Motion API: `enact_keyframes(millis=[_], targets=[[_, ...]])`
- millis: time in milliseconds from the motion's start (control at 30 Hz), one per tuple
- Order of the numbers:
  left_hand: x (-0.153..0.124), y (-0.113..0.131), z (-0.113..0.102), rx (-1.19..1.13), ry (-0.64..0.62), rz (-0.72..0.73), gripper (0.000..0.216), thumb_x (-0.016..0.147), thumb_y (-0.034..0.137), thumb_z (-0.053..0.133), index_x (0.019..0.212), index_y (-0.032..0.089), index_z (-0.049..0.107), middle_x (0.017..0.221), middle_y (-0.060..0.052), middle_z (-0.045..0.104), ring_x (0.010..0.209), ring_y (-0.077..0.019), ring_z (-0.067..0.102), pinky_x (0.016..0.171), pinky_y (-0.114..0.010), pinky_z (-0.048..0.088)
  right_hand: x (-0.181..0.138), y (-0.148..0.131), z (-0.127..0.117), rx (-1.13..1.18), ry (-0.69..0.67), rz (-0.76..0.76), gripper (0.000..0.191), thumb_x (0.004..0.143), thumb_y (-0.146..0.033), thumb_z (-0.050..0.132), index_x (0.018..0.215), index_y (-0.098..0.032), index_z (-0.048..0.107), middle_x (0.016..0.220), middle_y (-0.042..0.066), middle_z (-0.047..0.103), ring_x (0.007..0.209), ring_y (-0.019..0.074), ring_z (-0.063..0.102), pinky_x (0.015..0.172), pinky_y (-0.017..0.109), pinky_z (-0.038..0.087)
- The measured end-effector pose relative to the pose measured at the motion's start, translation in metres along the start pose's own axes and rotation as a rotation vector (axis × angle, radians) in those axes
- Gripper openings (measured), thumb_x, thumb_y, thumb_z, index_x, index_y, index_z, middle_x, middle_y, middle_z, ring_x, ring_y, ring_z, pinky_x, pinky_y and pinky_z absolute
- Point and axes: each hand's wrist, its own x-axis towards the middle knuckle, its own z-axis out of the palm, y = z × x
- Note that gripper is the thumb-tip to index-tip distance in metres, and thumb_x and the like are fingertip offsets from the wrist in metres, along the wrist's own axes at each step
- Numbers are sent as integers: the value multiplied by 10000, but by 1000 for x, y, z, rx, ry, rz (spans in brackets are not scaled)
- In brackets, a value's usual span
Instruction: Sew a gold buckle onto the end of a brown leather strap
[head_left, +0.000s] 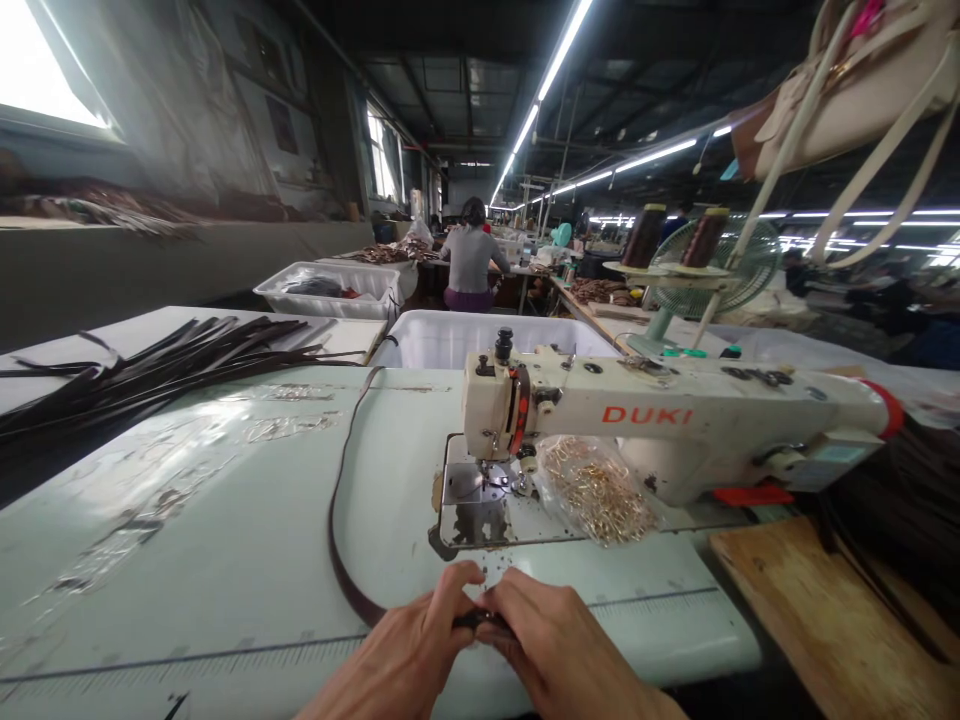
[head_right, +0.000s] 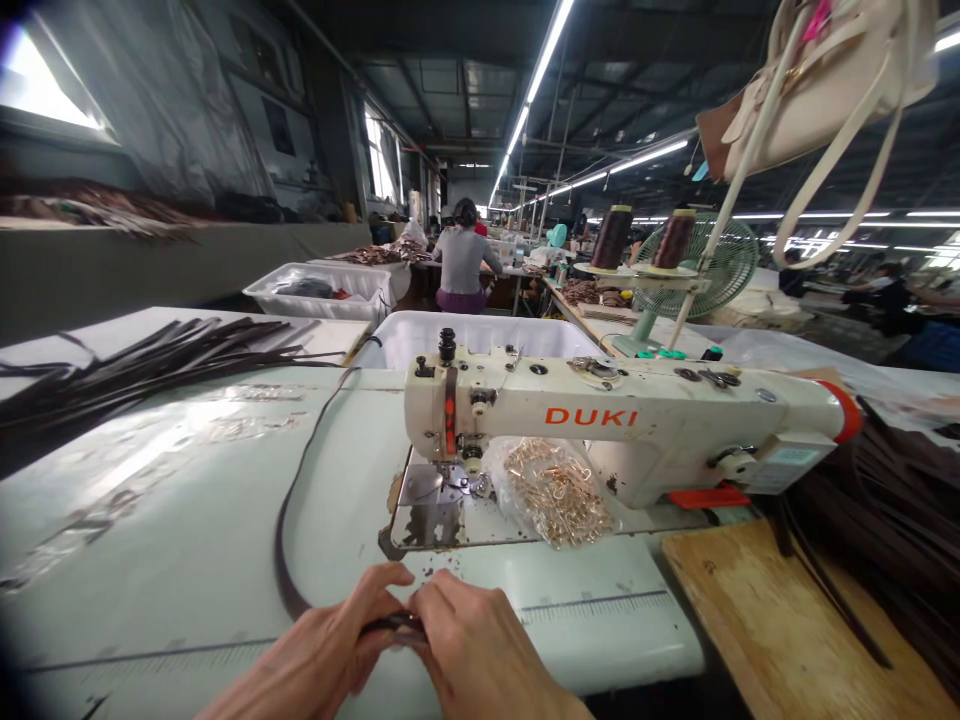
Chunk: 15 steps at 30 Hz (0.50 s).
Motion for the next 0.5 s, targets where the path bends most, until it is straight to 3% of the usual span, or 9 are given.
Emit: enact_keyframes(millis=[167, 333, 400, 500], targets=[[2, 7, -13, -9, 28, -159, 134, 972, 307, 390, 932, 247, 502, 753, 55, 650, 632, -99, 589, 595, -144, 406, -4, 0, 5, -18, 167, -14, 169, 916, -160, 418, 965, -168, 580, 859, 64, 621, 749, 194, 608, 630, 273, 434], [-1, 17, -18, 34, 77, -49, 259, 985, 326, 359, 897, 232, 584, 725, 18, 632, 628, -111, 580, 625, -146, 421, -7, 2, 5, 45, 182, -22, 177, 963, -224, 411, 986, -168, 578, 869, 58, 621, 743, 171, 603, 639, 253, 425], [0, 19, -21, 45, 43, -54, 275, 986, 329, 357, 891, 229, 595, 716, 17, 625, 638, -116, 578, 625, -150, 411, -8, 3, 3, 51, 146, -50, 184, 973, -235, 403, 999, -169, 574, 891, 59, 623, 786, 175, 601, 665, 253, 418], [7, 20, -31, 21, -103, -85, 310, 989, 356, 356, 835, 221, 589, 698, 27, 602, 641, -112, 563, 613, -161, 378, -7, 4, 0, 102, 146, -62, 168, 974, -254, 420, 951, -176, 567, 856, 38, 616, 769, 160, 582, 666, 245, 391]])
